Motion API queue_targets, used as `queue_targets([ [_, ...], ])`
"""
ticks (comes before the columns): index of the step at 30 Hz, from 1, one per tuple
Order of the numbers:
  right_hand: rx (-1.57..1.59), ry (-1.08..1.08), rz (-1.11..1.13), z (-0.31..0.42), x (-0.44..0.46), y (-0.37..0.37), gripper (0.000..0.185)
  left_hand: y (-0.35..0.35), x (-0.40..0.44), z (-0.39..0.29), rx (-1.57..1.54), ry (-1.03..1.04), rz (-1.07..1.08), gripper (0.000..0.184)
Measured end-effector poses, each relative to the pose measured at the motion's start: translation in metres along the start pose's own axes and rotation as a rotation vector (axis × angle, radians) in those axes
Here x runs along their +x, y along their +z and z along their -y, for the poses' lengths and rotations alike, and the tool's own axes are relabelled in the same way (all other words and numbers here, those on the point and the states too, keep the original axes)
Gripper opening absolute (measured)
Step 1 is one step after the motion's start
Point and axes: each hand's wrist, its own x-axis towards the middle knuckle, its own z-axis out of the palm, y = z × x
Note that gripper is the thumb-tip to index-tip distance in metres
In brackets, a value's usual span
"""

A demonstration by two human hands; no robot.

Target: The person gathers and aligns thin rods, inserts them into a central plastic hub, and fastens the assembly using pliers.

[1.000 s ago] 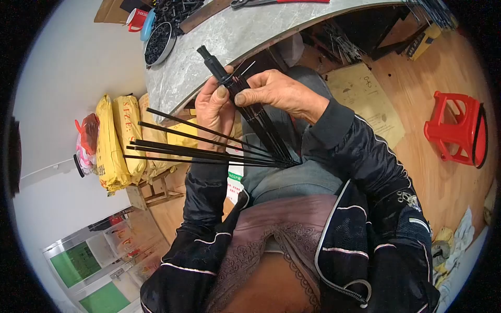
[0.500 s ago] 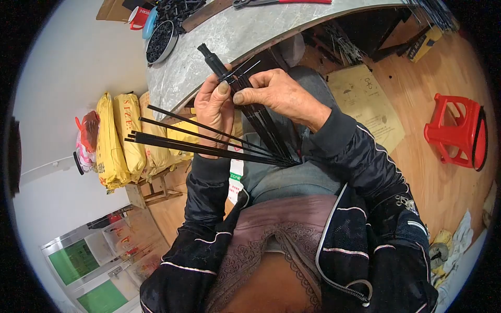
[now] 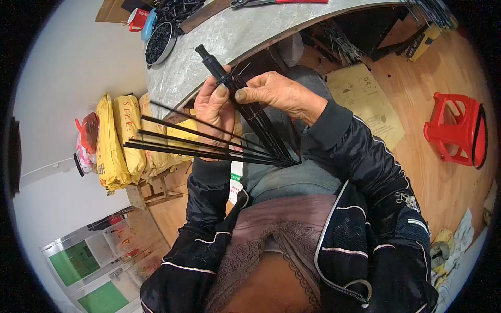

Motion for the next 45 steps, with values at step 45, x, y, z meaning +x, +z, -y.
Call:
queue_targets([
  [45,0.211,-0.409,-0.393,-0.002,-0.010,0.054,0.030,0.044,-0.009,-0.022,0.470,0.157,-0.303,0.023],
])
